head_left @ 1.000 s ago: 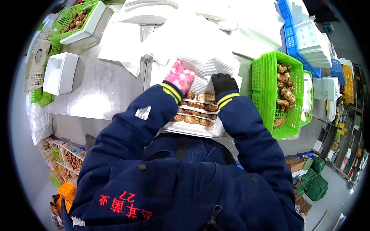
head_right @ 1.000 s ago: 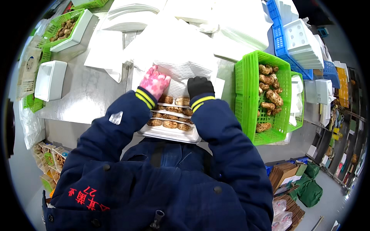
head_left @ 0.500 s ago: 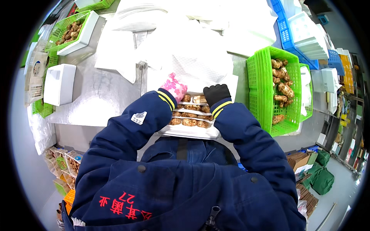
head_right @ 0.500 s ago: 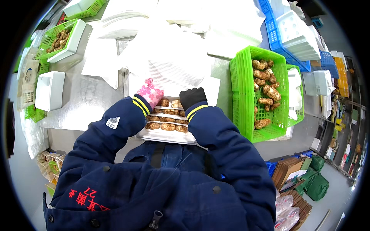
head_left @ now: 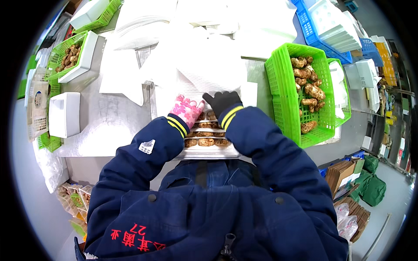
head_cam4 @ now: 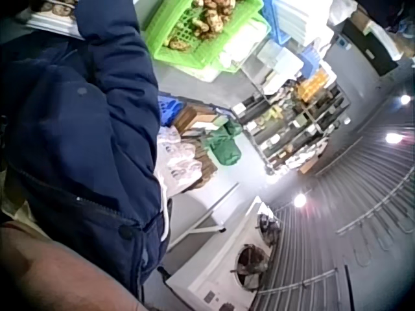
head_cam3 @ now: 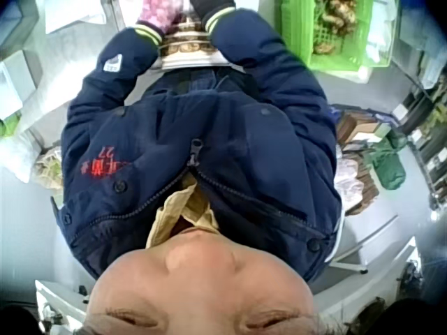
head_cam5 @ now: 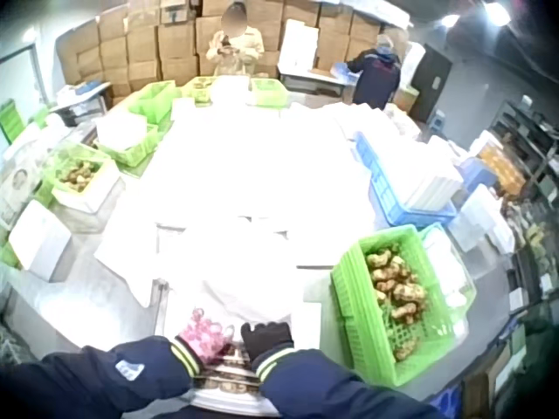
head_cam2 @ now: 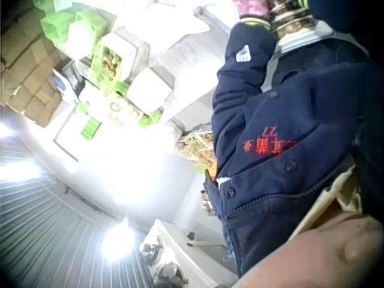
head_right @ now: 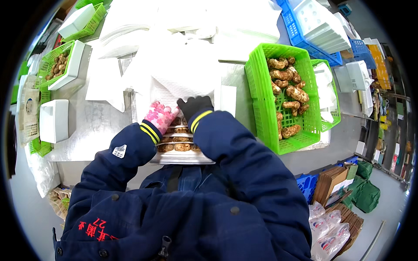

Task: The person places produce into foam containers lined with paper, adds additional paper layers, and then ties several boxes together with twine.

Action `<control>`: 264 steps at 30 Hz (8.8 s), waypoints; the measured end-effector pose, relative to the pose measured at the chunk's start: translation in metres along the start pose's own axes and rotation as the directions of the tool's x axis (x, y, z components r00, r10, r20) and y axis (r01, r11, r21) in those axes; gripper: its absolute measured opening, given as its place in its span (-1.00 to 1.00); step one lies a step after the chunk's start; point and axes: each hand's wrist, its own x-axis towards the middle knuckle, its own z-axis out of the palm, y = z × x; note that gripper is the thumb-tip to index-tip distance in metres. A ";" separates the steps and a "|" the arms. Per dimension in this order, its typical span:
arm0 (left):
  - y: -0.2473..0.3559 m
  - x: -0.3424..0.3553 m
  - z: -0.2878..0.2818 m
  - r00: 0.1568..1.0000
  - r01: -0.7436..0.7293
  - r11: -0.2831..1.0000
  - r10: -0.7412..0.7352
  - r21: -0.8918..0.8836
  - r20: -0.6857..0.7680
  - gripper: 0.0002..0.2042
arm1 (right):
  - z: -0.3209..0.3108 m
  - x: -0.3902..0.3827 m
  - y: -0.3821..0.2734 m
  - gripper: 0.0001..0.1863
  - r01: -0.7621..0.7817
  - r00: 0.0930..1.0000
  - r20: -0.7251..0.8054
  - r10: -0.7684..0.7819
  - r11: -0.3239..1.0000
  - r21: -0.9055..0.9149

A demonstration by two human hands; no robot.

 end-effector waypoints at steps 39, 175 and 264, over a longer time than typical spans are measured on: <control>0.001 -0.019 0.014 0.887 -0.013 0.961 -0.117 -0.277 -0.448 -0.57 | 0.053 -0.195 0.223 -0.59 -0.443 0.892 -0.058 0.448 0.893 0.082; -0.018 0.003 0.002 0.800 -0.053 0.918 -0.196 -0.393 -0.567 -0.66 | 0.037 -0.218 0.268 -0.40 -0.666 0.724 0.025 0.690 0.688 0.287; 0.011 0.019 -0.015 0.993 0.016 0.978 -0.040 -0.208 -0.115 -0.60 | 0.029 0.002 0.055 -0.84 0.165 0.947 -0.292 -0.134 0.982 0.086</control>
